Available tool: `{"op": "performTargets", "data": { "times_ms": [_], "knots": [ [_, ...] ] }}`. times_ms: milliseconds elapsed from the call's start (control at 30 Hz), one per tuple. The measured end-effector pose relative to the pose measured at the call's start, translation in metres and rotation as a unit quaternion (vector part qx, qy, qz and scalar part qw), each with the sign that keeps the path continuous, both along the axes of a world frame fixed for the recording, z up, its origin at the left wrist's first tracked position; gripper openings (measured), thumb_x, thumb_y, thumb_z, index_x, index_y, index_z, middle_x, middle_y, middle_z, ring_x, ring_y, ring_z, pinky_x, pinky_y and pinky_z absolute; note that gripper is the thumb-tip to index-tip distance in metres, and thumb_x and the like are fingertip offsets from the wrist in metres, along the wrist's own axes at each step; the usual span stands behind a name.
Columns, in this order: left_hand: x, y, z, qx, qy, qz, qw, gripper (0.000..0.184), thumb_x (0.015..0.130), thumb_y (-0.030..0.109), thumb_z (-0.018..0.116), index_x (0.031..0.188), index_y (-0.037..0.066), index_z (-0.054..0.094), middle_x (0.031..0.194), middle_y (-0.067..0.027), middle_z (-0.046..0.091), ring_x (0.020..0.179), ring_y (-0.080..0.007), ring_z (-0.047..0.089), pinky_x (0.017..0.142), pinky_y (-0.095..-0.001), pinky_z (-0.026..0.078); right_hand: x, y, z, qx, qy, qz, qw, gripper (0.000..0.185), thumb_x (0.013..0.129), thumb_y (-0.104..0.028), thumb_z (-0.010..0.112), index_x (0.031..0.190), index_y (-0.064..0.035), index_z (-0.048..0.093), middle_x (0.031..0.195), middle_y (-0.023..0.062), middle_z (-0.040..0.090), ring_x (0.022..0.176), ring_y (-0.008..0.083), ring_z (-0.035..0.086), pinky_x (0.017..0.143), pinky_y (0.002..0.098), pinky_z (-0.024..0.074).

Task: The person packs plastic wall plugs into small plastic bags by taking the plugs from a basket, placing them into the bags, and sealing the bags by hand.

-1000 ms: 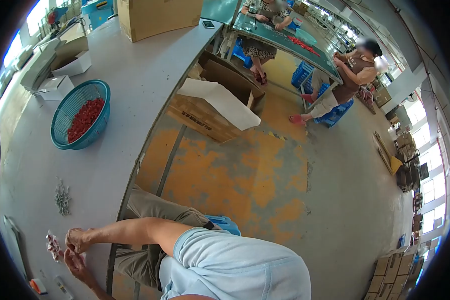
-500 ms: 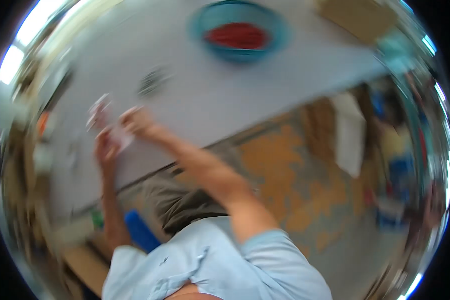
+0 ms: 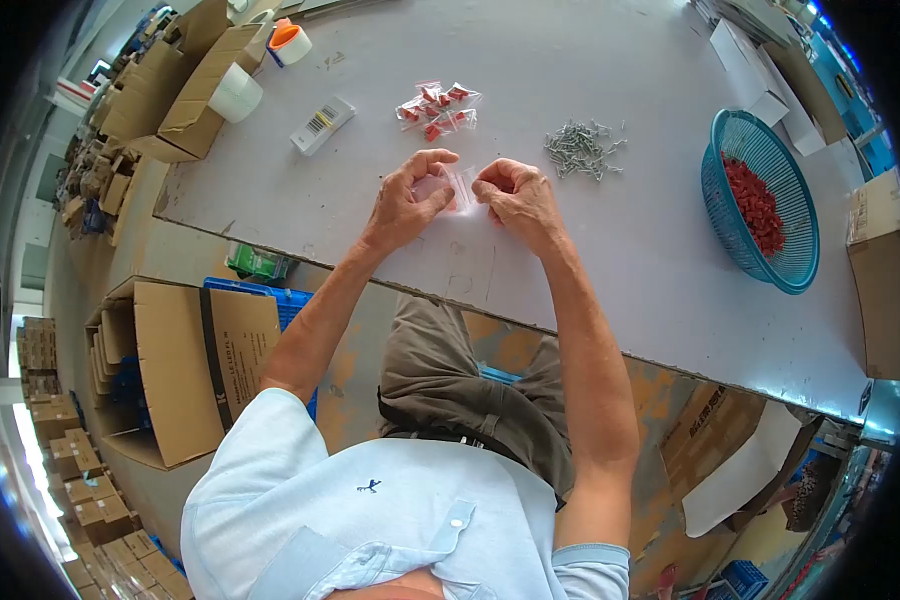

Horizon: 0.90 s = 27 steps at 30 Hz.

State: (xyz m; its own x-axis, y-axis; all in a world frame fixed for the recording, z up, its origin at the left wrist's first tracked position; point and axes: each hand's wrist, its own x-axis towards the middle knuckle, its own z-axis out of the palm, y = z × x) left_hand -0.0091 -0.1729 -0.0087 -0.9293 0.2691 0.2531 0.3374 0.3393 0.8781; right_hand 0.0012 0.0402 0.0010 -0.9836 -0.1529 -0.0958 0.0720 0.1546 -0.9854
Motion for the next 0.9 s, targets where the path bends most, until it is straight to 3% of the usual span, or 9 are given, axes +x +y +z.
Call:
{"op": "performTargets", "data": {
  "times_ms": [100,267,533,633,700,767,833,867,900],
  "knots": [
    [-0.002,0.002,-0.002,-0.029,0.081,-0.012,0.996,0.042,0.088,0.006,0.078,0.128,0.01,0.068,0.104,-0.0065,0.068,0.1,-0.0169,0.066,0.092,-0.0352,0.055,0.0,0.002,-0.003,0.003,0.002,0.004,1.0,0.014,0.096,-0.015,0.074,0.101,-0.0021,0.074,0.081,0.0013,0.071,0.064,0.0055,0.059,0.054,0.0238,0.0493],
    [0.004,0.003,0.004,-0.069,0.09,0.02,0.993,0.041,0.084,0.008,0.081,0.124,0.011,0.071,0.107,-0.0113,0.07,0.104,-0.0244,0.067,0.095,-0.0401,0.054,0.005,0.003,-0.004,-0.026,0.026,-0.001,0.999,0.01,0.098,-0.012,0.071,0.099,-0.0021,0.072,0.08,0.002,0.072,0.062,0.0057,0.06,0.052,0.023,0.0478],
    [-0.005,-0.003,-0.005,-0.105,0.125,0.061,0.985,0.043,0.083,0.011,0.081,0.125,0.01,0.071,0.114,-0.0125,0.071,0.113,-0.0301,0.066,0.099,-0.0437,0.052,0.015,0.014,-0.017,-0.173,0.062,-0.153,0.971,0.007,0.102,-0.01,0.067,0.104,-0.0035,0.067,0.088,0.0087,0.074,0.061,0.0091,0.063,0.051,0.0244,0.0508],
    [-0.002,0.001,0.002,-0.192,0.212,0.1,0.953,0.043,0.084,0.015,0.08,0.126,0.01,0.071,0.117,-0.0106,0.07,0.12,-0.0316,0.063,0.106,-0.0453,0.046,0.033,0.03,-0.007,-0.211,0.056,-0.166,0.962,0.008,0.102,-0.011,0.068,0.105,-0.0045,0.067,0.089,0.0089,0.075,0.063,0.0097,0.064,0.053,0.0254,0.0516],
    [0.014,0.01,0.021,-0.292,0.354,0.186,0.869,0.042,0.086,0.017,0.08,0.127,0.01,0.071,0.121,-0.009,0.069,0.125,-0.032,0.058,0.11,-0.0452,0.041,0.05,0.046,0.0,-0.225,0.055,-0.172,0.957,0.007,0.103,-0.011,0.068,0.106,-0.0048,0.067,0.089,0.0088,0.075,0.064,0.0099,0.064,0.054,0.0257,0.0519],
    [0.03,0.02,0.04,-0.283,0.419,0.178,0.844,0.042,0.09,0.023,0.079,0.128,0.008,0.069,0.116,-0.0091,0.07,0.116,-0.0299,0.064,0.1,-0.0413,0.047,0.06,0.055,0.009,-0.247,0.051,-0.172,0.952,0.006,0.103,-0.011,0.067,0.106,-0.0052,0.067,0.089,0.0087,0.075,0.064,0.0101,0.065,0.055,0.026,0.0522],
    [0.048,0.043,0.04,-0.058,0.153,0.063,0.984,0.039,0.095,0.029,0.077,0.126,0.007,0.069,0.108,-0.0066,0.072,0.101,-0.0251,0.068,0.088,-0.0371,0.053,0.075,0.064,0.02,-0.28,0.079,-0.157,0.944,0.006,0.103,-0.011,0.067,0.106,-0.0059,0.067,0.09,0.0084,0.075,0.064,0.0104,0.065,0.054,0.0254,0.0515],
    [0.052,0.057,0.039,0.005,0.028,-0.011,1.0,0.032,0.101,0.032,0.072,0.119,0.005,0.072,0.102,-0.006,0.073,0.091,-0.0188,0.07,0.078,-0.0332,0.055,0.082,0.069,0.025,-0.276,0.077,-0.153,0.946,0.005,0.104,-0.01,0.066,0.108,-0.0069,0.067,0.093,0.0078,0.074,0.066,0.0092,0.065,0.055,0.0232,0.0506],
    [0.057,0.07,0.038,0.007,0.027,-0.012,1.0,0.032,0.101,0.032,0.072,0.119,0.005,0.072,0.102,-0.006,0.073,0.091,-0.0188,0.07,0.078,-0.0332,0.055,0.089,0.072,0.029,-0.274,0.077,-0.154,0.946,0.005,0.104,-0.01,0.066,0.108,-0.0069,0.067,0.093,0.0078,0.074,0.066,0.0092,0.065,0.055,0.0232,0.0506]
  ]
}}
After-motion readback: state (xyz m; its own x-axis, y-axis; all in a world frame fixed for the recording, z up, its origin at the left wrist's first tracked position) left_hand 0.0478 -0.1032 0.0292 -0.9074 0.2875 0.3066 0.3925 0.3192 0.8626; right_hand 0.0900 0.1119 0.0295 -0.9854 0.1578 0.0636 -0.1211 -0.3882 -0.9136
